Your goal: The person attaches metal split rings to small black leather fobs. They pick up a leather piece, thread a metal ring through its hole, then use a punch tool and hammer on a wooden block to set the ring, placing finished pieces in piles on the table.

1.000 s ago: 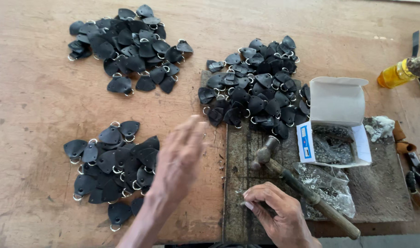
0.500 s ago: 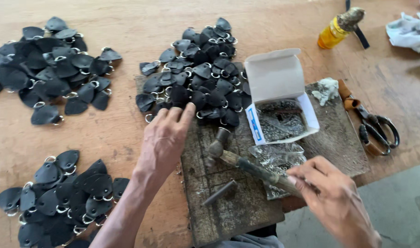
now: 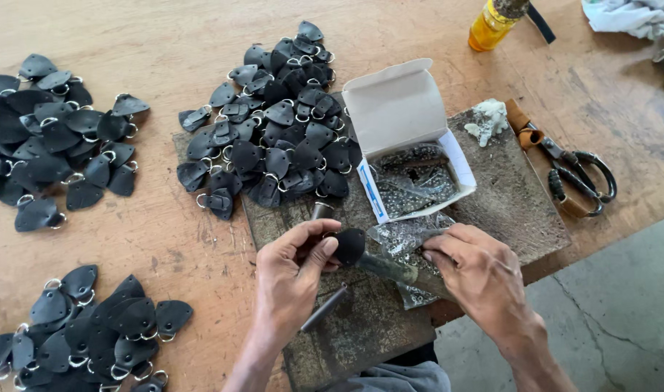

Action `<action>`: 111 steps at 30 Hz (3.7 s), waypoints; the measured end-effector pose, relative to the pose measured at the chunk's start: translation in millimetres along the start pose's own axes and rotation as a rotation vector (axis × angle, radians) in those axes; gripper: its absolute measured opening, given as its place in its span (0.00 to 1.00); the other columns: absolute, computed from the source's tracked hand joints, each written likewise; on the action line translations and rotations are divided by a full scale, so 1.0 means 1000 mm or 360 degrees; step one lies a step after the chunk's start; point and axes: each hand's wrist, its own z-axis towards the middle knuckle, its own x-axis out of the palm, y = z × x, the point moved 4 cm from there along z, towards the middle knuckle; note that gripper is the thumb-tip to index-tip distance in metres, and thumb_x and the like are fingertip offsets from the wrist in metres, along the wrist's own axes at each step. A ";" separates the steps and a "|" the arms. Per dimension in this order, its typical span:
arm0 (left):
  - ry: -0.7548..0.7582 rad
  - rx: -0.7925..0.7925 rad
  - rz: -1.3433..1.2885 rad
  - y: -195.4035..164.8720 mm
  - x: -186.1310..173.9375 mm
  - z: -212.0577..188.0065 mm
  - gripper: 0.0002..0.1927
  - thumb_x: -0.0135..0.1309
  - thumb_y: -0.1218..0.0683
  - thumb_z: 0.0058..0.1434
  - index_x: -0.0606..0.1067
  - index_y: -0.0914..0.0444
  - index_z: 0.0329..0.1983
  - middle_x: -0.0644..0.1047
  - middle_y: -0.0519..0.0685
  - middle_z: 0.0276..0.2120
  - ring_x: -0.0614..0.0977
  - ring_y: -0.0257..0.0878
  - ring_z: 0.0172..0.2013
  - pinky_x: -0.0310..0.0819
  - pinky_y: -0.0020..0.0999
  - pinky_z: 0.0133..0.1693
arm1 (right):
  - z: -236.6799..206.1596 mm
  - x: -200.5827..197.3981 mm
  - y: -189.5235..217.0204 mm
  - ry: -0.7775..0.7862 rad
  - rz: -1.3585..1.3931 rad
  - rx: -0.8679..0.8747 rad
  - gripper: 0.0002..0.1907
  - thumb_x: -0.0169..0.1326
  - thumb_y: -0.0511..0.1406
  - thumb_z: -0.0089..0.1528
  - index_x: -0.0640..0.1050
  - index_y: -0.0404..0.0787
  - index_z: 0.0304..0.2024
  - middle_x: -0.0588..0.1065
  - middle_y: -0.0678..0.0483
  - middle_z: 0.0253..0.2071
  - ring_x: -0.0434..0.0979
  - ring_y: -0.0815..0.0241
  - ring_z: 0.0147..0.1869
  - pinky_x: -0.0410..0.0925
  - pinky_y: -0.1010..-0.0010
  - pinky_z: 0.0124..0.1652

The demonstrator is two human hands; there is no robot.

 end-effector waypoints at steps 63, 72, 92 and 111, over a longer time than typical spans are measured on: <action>0.0290 0.1141 0.0413 -0.017 0.015 -0.059 0.24 0.57 0.74 0.46 0.80 0.62 0.44 0.82 0.51 0.44 0.88 0.43 0.43 0.85 0.32 0.41 | 0.003 -0.032 0.073 0.0028 0.1131 -0.0434 0.05 0.62 0.31 0.61 0.82 0.38 0.39 0.83 0.54 0.36 0.85 0.62 0.38 0.78 0.73 0.36; 0.0183 0.0915 0.0376 -0.023 0.017 -0.050 0.15 0.61 0.70 0.55 0.79 0.64 0.44 0.82 0.50 0.41 0.88 0.40 0.40 0.86 0.29 0.38 | -0.002 -0.036 0.074 0.0120 0.1146 -0.0470 0.15 0.59 0.32 0.58 0.80 0.33 0.47 0.81 0.49 0.39 0.84 0.59 0.39 0.77 0.71 0.36; 0.0314 -0.0256 -0.0251 0.010 0.043 0.015 0.07 0.56 0.58 0.62 0.75 0.68 0.40 0.78 0.44 0.27 0.80 0.30 0.28 0.77 0.27 0.32 | 0.090 -0.007 -0.016 0.0129 -0.0137 -0.0067 0.09 0.57 0.37 0.64 0.84 0.40 0.39 0.79 0.52 0.35 0.78 0.58 0.37 0.75 0.67 0.35; 0.0288 -0.0360 -0.0490 0.015 0.040 0.021 0.08 0.55 0.60 0.63 0.75 0.70 0.43 0.81 0.50 0.29 0.83 0.33 0.29 0.81 0.28 0.35 | 0.088 -0.016 -0.013 0.0068 0.0328 0.0161 0.06 0.53 0.33 0.66 0.77 0.37 0.42 0.79 0.50 0.34 0.79 0.58 0.32 0.75 0.66 0.30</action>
